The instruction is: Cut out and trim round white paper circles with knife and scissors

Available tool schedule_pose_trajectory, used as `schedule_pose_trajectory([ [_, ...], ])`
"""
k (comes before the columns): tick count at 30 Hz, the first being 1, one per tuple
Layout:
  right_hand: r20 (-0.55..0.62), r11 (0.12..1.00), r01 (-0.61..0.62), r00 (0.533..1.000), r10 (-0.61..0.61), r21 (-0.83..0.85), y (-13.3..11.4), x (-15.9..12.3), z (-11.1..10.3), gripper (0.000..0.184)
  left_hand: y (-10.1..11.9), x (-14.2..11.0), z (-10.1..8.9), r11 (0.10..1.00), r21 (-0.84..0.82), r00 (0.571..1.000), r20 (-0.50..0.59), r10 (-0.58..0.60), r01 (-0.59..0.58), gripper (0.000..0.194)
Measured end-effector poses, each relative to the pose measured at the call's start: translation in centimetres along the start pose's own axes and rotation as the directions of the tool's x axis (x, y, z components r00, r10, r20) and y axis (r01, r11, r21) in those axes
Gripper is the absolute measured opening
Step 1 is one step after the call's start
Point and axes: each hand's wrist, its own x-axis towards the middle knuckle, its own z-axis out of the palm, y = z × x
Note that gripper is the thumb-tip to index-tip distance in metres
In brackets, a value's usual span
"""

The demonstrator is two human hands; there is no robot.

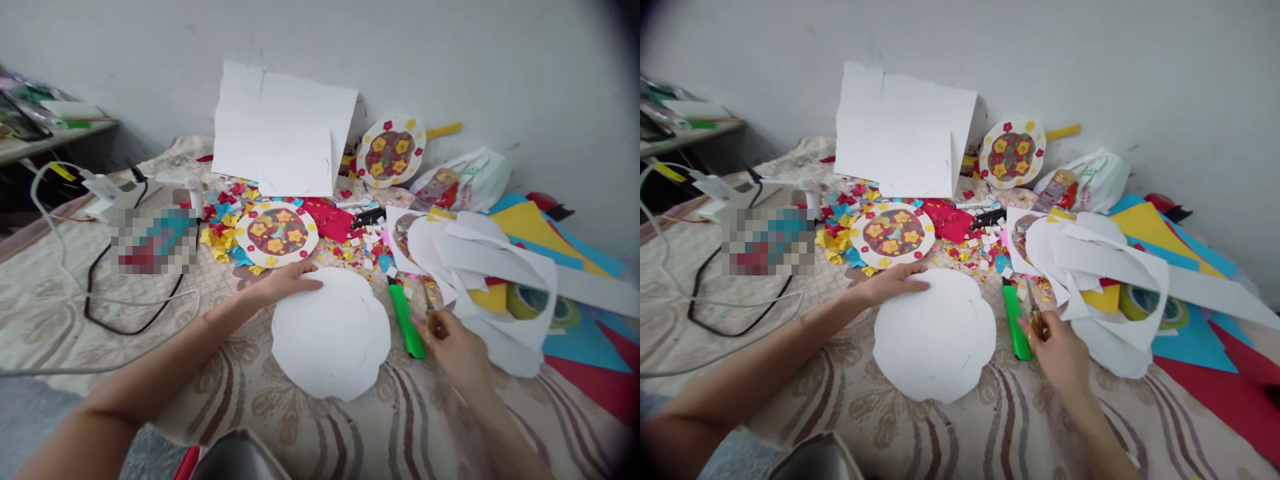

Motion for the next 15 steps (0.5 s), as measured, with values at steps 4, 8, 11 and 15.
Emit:
schedule_pose_trajectory([
  [4, 0.019, 0.858, -0.061, 0.998, 0.060, 0.511, -1.3, -1.0, -0.5, 0.040, 0.0, -0.1, 0.3, 1.000, -0.016, 1.000, 0.016, -0.009, 0.009, 0.053],
  [8, 0.202, 0.684, -0.152, 0.979, 0.007, 0.713, -3.0, -2.1, -0.3, 0.039, -0.4, 0.0, 0.8, 0.999, -0.032, 0.998, 0.054, -0.009, 0.011, 0.046],
  [11, 0.236, 0.656, -0.174, 0.972, -0.007, 0.734, -3.3, -2.2, 0.0, 0.040, -0.6, 0.1, 1.1, 0.999, -0.049, 0.997, 0.079, -0.004, 0.008, 0.044],
  [15, 0.219, 0.643, -0.178, 0.976, 0.017, 0.745, -3.3, -2.0, 0.2, 0.043, -0.6, 0.1, 1.4, 0.998, -0.065, 0.996, 0.090, 0.015, -0.009, 0.042],
])
